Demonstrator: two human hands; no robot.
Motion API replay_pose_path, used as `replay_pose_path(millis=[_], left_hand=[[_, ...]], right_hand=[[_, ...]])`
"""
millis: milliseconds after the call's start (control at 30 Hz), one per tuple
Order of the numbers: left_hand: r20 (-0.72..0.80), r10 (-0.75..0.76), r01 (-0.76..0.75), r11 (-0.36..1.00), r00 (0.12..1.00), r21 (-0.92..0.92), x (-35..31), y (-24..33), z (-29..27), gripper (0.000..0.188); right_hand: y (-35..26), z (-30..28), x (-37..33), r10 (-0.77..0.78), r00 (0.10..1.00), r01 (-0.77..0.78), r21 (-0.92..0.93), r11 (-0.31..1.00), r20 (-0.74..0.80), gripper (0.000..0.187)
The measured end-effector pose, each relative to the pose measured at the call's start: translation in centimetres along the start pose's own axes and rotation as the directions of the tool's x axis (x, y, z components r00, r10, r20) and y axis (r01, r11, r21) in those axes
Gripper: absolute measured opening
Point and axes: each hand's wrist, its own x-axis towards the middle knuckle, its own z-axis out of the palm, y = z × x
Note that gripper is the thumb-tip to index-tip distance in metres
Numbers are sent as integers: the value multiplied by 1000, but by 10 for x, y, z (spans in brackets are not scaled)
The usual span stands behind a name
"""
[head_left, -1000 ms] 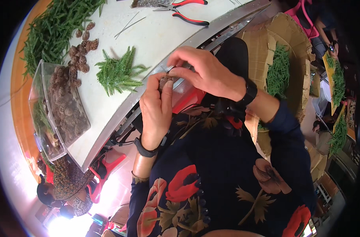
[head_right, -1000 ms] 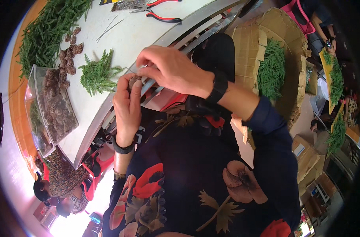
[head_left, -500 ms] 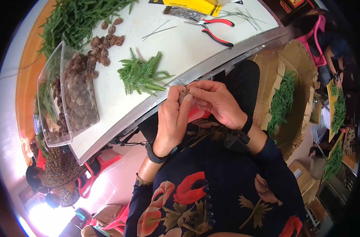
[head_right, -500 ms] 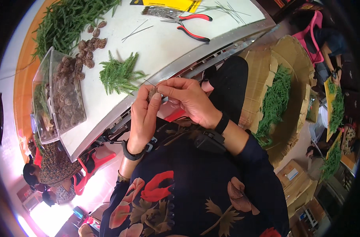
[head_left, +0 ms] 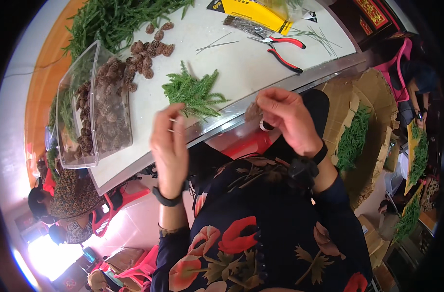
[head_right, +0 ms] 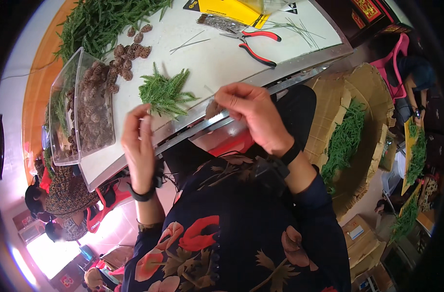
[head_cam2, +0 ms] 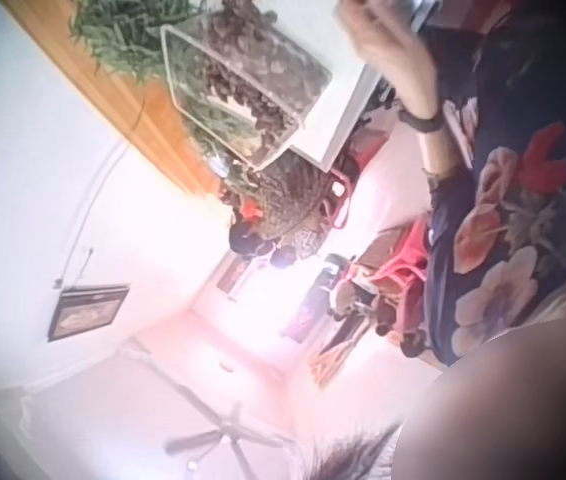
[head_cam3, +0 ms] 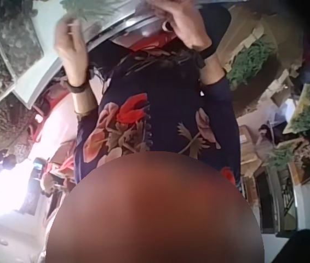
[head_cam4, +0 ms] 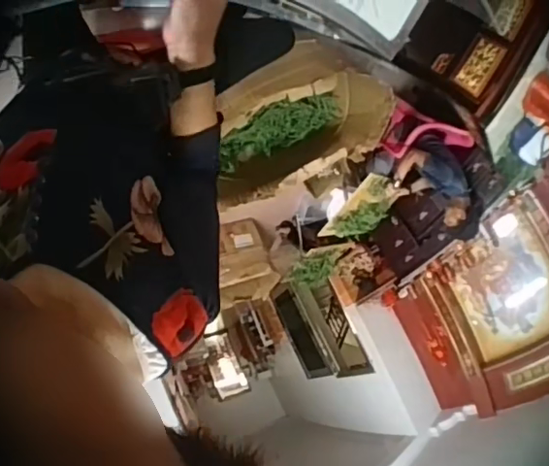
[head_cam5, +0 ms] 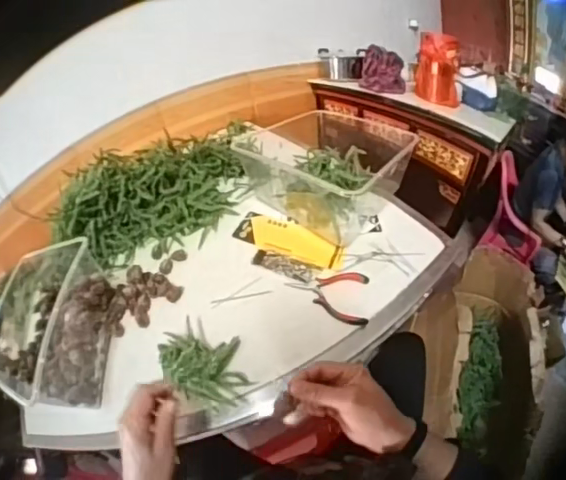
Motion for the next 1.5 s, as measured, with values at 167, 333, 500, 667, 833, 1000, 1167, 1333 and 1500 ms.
replay_pose_path(millis=[167,333,500,667,833,1000,1167,1333,1500], left_hand=[[-184,-3,32,988,983,153,31,-26,-14,18],[-62,-239,245,896,969,370,53,-13,-4,20],[60,-241,247,962,969,-115,59,-54,-3,18],[42,-297,288,870,954,-400,62,-48,-3,12],[17,-345,301,791,938,-533,57,-33,-9,6],[18,-354,270,679,935,-683,53,-23,-17,8],[-3,-265,193,713,964,-674,47,-9,-17,14],[9,-68,55,725,998,-687,41,13,-1,17],[47,-128,113,582,991,-805,36,58,35,24]], right_hand=[[-15,-14,33,-68,998,68,-58,996,-1,11],[-6,-31,53,-99,993,104,-93,990,65,12],[-8,-28,50,-99,991,111,-146,983,89,12],[-13,-29,50,-77,991,95,-181,979,105,11],[-7,-33,51,-76,992,91,-149,985,103,11],[-3,-35,53,-84,991,96,-108,990,108,12],[-11,-32,43,-94,993,99,-73,992,72,10],[-31,20,2,-57,951,70,-30,997,303,9],[-26,42,-16,-309,916,340,-87,936,257,7]])
